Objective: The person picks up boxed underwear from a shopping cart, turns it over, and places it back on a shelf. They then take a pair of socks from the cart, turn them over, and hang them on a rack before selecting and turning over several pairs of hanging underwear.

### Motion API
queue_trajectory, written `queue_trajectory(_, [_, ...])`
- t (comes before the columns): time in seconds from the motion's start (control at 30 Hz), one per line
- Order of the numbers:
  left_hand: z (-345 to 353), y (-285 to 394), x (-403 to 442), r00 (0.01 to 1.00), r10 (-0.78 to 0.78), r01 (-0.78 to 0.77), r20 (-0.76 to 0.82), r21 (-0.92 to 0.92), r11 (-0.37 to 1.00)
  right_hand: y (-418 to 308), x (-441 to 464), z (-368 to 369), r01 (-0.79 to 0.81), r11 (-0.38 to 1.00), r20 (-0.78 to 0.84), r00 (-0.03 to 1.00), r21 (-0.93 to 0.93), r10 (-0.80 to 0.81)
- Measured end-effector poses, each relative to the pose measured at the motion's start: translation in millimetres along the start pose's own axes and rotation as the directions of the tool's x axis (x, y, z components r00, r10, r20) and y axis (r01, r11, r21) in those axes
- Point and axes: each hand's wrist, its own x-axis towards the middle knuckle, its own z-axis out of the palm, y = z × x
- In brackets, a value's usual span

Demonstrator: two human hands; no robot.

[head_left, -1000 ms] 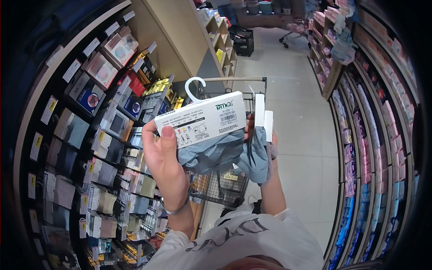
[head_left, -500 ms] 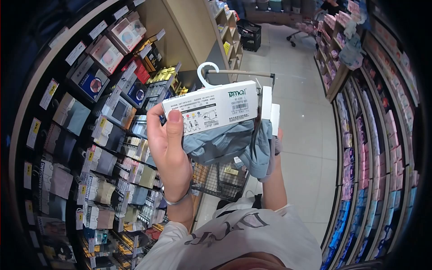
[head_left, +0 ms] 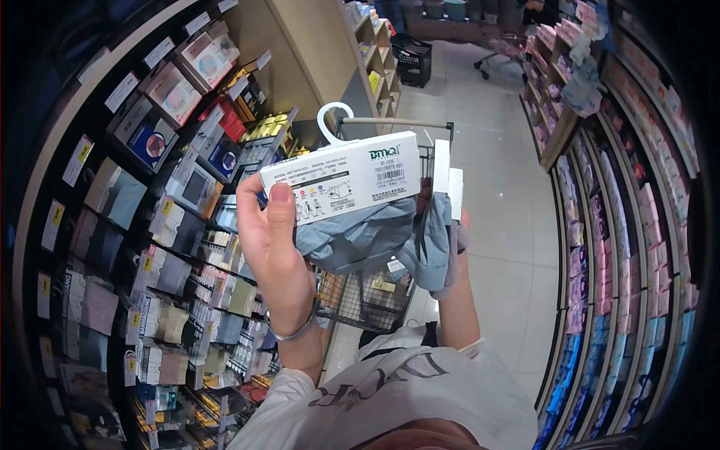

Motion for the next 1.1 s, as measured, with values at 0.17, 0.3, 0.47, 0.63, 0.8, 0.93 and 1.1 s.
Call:
queue_trajectory(0.17, [1, -3, 0, 1.000, 0.013, -0.013, -0.003, -0.004, 1.000, -3, 0, -2, -0.006, 1.000, -0.019, 1.000, -0.015, 0.006])
queue_trajectory(0.3, [1, -5, 0, 1.000, 0.015, -0.015, -0.002, 0.001, 1.000, -5, 0, -3, 0.019, 1.000, -0.035, 0.999, -0.023, -0.020])
queue_trajectory(0.47, [-1, -5, -3, 1.000, 0.018, -0.018, -0.016, 0.025, 1.000, -4, 0, -1, -0.004, 1.000, -0.041, 0.999, 0.000, 0.004])
queue_trajectory(0.63, [4, -3, -5, 1.000, 0.017, -0.017, -0.015, 0.036, 0.999, -4, 4, -5, 0.009, 0.999, -0.053, 0.999, -0.032, -0.011])
queue_trajectory(0.8, [4, -4, -7, 1.000, -0.003, 0.003, -0.011, -0.001, 1.000, -5, 4, -7, 0.036, 0.999, -0.097, 0.995, -0.023, -0.038])
queue_trajectory(0.93, [-4, -9, -7, 0.993, -0.107, 0.110, 0.052, -0.067, 0.992, -6, -4, -3, -0.046, 0.993, -0.022, 0.999, 0.106, 0.048])
queue_trajectory(1.1, [-35, -52, -7, 0.780, -0.383, 0.621, 0.495, -0.534, 0.574, 10, -2, -14, -0.086, 0.913, 0.089, 0.995, 0.398, 0.055])
